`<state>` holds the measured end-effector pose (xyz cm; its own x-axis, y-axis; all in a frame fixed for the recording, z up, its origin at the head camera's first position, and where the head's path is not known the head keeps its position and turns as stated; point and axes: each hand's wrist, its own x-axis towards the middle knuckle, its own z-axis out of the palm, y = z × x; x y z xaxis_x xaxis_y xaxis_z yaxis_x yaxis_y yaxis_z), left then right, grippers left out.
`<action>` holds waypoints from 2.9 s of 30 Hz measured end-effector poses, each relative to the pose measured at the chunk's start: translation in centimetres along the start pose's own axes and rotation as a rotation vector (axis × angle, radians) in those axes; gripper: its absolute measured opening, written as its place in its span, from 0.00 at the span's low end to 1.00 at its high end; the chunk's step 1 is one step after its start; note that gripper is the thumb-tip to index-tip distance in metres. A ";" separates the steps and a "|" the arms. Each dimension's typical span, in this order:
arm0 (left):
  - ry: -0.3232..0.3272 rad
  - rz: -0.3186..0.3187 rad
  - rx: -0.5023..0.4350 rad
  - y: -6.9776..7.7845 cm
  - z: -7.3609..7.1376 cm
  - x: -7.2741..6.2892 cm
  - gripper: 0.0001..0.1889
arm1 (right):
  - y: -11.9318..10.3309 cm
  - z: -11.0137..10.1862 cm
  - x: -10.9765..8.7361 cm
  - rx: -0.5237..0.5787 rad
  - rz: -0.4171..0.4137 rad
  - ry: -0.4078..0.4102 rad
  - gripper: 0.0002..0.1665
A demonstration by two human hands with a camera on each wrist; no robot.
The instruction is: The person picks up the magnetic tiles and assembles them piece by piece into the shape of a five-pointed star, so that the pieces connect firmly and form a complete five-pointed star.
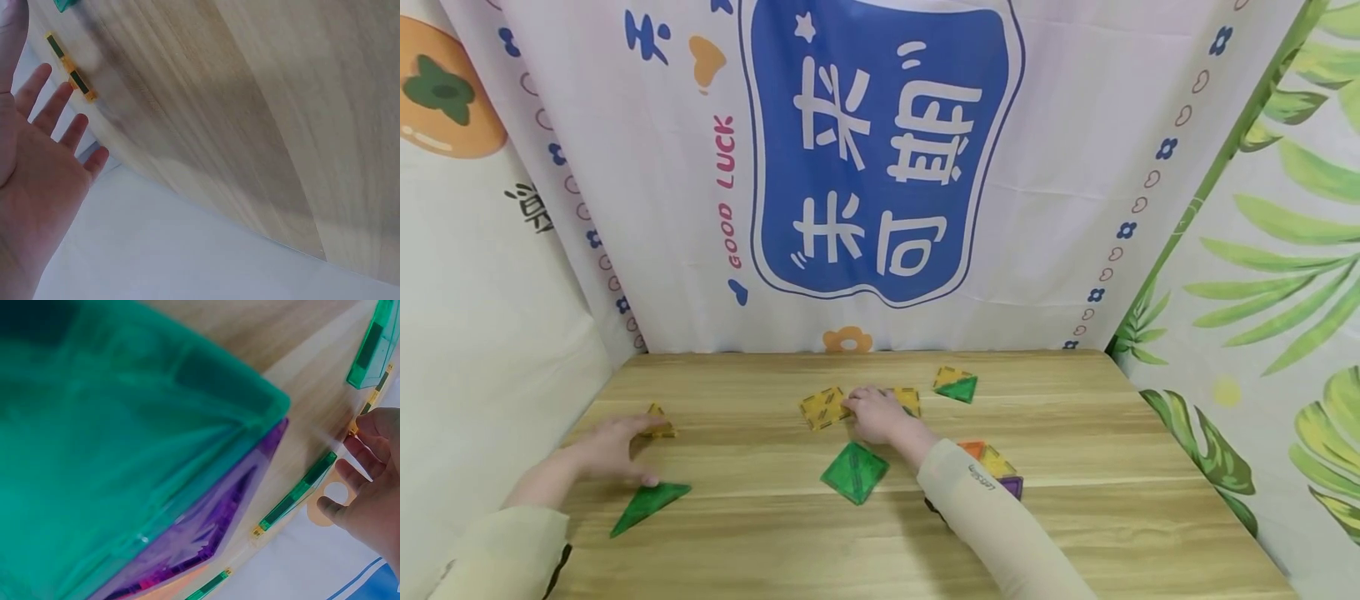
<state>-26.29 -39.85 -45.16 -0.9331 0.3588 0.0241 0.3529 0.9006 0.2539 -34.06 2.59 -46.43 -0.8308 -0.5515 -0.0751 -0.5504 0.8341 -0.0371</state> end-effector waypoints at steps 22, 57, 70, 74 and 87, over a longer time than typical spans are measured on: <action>0.011 0.040 -0.040 1.4 1.1 1.3 0.51 | 0.0 0.2 0.1 0.028 0.006 0.012 0.26; -0.195 0.069 -0.250 8.9 1.7 5.1 0.43 | -0.1 -0.3 -0.1 0.064 -0.003 -0.009 0.27; -0.260 0.102 -0.344 10.5 2.1 5.7 0.38 | -0.1 -0.4 0.2 0.078 0.010 -0.038 0.30; -0.265 0.116 -0.341 11.1 2.3 6.0 0.36 | 0.1 -0.3 0.3 0.080 -0.001 -0.036 0.30; -0.220 0.174 -0.346 9.9 1.6 5.5 0.35 | 0.4 -0.8 -0.2 0.204 -0.116 0.042 0.31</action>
<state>-27.85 -28.51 -44.01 -0.8115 0.5754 -0.1014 0.4246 0.7000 0.5742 -34.17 3.01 -45.68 -0.7680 -0.6402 -0.0167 -0.6178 0.7476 -0.2438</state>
